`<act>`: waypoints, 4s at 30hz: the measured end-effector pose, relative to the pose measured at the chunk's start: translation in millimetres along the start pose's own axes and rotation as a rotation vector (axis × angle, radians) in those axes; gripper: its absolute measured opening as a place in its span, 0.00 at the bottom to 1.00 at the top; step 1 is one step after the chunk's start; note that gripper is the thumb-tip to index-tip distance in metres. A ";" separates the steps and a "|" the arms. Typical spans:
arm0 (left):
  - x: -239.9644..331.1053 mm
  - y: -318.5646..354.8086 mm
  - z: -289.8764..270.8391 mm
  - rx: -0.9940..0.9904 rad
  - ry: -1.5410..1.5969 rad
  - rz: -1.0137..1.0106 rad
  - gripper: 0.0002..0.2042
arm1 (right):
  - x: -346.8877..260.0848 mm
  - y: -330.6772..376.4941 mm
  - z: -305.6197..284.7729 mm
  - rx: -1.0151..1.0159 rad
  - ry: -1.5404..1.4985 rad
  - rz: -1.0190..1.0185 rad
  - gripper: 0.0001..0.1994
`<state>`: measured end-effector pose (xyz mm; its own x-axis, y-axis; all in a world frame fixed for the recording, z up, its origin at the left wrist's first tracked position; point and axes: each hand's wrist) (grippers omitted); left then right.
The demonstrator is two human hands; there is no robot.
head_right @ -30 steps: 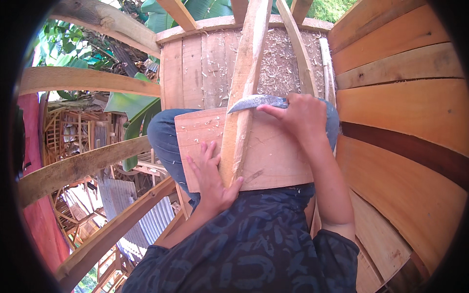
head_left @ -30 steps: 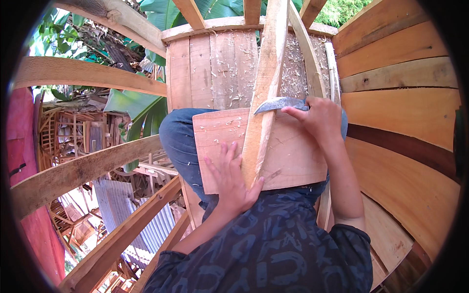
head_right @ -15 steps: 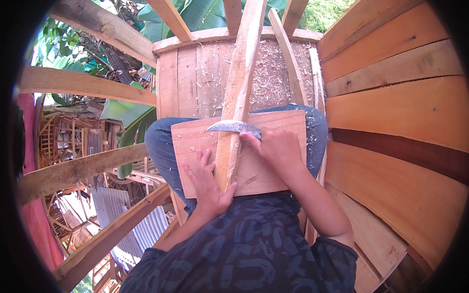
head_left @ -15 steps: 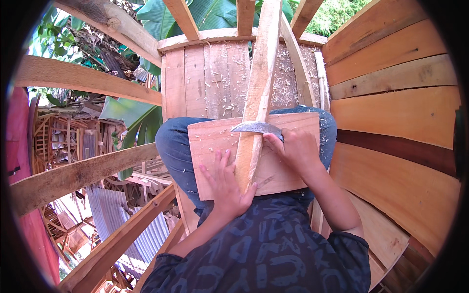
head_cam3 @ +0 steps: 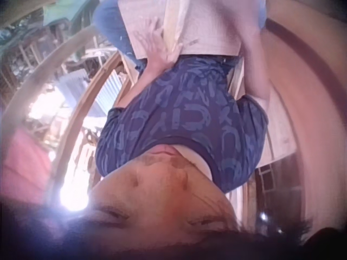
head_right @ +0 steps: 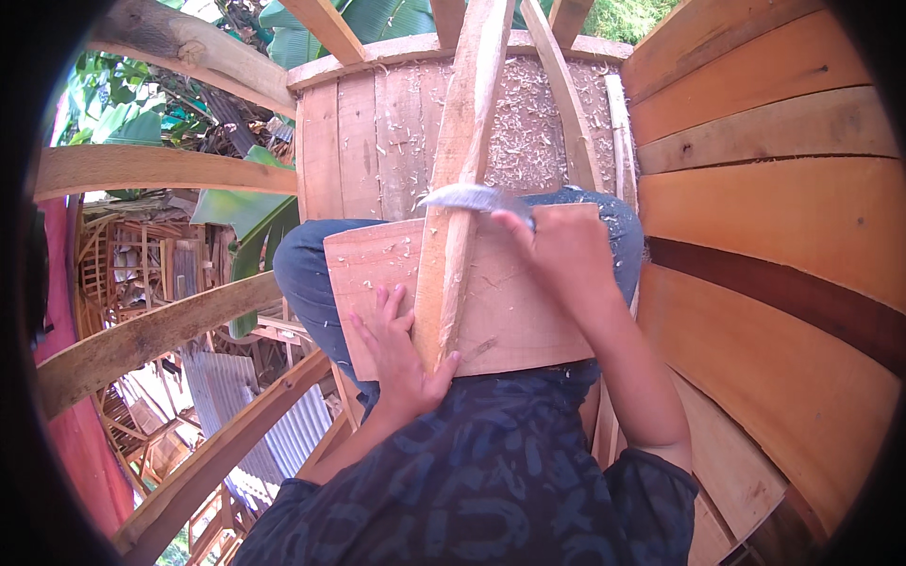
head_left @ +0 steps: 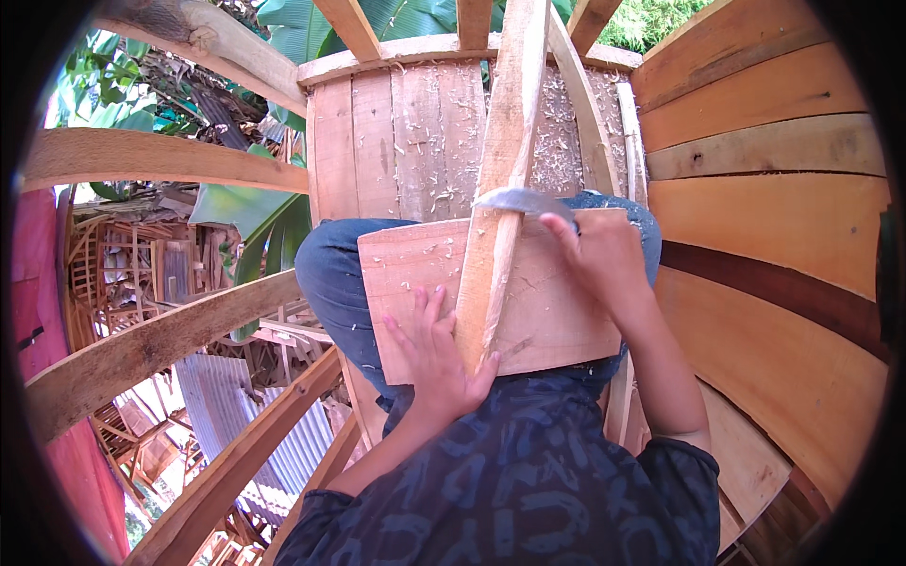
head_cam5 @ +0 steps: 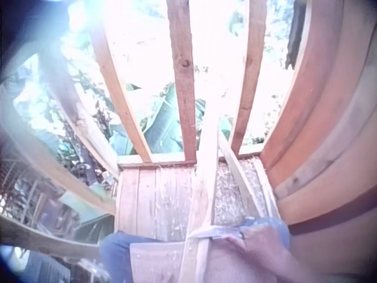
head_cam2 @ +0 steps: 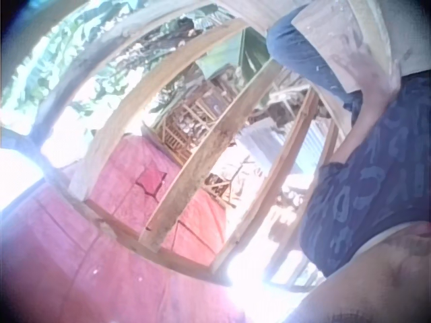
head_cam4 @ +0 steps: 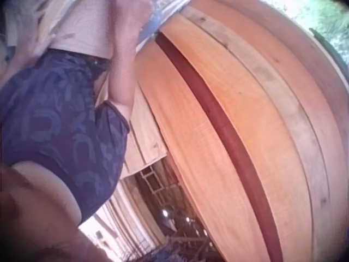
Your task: The person carves a long, thin piece of wood using a curved knife while seated on a wooden platform. They hold the wood with the left hand and shave thin layers with the right hand, producing wood shavings that accumulate on the lap and platform.
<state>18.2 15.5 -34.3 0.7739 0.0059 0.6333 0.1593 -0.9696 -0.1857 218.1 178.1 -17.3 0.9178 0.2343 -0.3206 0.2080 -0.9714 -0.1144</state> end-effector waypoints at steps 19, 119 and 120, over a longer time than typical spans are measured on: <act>-0.2 -2.8 3.9 -0.002 0.020 0.004 0.34 | -13.9 27.0 7.8 -0.002 -0.075 -0.131 0.32; 4.2 -10.3 0.5 -0.005 0.047 -0.058 0.36 | -28.6 -8.0 -22.5 -0.118 0.188 -0.130 0.31; 2.9 -7.5 1.7 -0.005 0.052 -0.054 0.36 | -30.2 -2.2 -20.2 -0.120 0.198 -0.099 0.32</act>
<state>20.3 23.2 -32.3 0.7317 0.0453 0.6802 0.1967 -0.9694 -0.1471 196.7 172.3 11.6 0.9368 0.3279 -0.1219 0.3280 -0.9445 -0.0200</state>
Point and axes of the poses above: each hand's wrist, its own y-axis away from the middle knuckle, its own z-axis out of the palm, x = y × z, and after that the axes turned 15 degrees about x, right-handed
